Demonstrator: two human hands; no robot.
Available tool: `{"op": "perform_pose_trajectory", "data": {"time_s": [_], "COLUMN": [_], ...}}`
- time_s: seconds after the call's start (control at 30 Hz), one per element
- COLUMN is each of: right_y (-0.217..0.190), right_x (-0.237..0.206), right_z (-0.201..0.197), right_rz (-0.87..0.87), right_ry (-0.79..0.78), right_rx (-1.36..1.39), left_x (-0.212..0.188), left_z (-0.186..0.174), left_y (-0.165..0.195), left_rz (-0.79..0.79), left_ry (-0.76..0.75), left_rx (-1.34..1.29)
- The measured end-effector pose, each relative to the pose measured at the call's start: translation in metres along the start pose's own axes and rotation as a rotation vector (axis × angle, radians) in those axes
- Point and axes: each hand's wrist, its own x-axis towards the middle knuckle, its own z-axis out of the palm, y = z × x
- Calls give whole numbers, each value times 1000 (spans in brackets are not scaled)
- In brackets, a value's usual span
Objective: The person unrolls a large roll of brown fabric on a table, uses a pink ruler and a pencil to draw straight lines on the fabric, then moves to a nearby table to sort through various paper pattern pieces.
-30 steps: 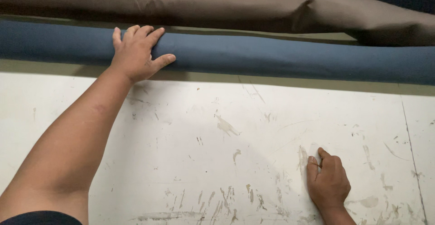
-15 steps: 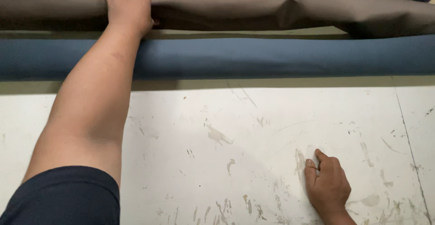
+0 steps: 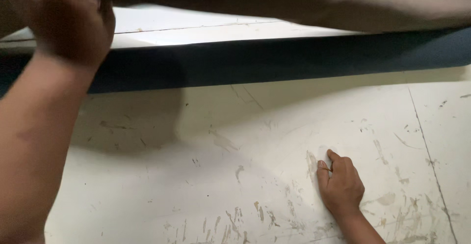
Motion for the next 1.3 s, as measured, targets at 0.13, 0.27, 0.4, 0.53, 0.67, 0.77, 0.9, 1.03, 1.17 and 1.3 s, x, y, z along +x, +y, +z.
{"op": "perform_pose_trajectory", "data": {"time_s": [0.13,0.27,0.4,0.53,0.67,0.77,0.9,1.03,1.17,1.3], "right_y": [2,6,12,13,-4,-30,-52,-56,-48,-34], "right_x": [-1,-3,10,64,131,169,188,177,124,45], "right_z": [0,1,-8,-30,-63,-82,-95,-93,-85,-79], "right_rz": [6,6,152,46,-13,-203,-184,-394,-441,-343], "right_ry": [6,-21,-177,16,29,-12,-313,-111,136,88], "right_rx": [-6,18,225,240,212,-71,-177,-218,-110,-51], "left_x": [-68,-137,-163,-157,-152,-151,-139,-119,-123,-151], "left_z": [-57,-75,-90,-103,-117,-134,-152,-144,-151,-182], "left_y": [63,115,122,101,95,99,92,93,115,146], "left_rz": [-20,-82,-181,-246,-276,-310,-311,-232,-275,-329], "left_ry": [4,-309,-429,-331,-503,-606,-532,-526,-470,-435], "left_rx": [-30,-84,-316,-80,-162,-211,-368,-367,-355,-389]}}
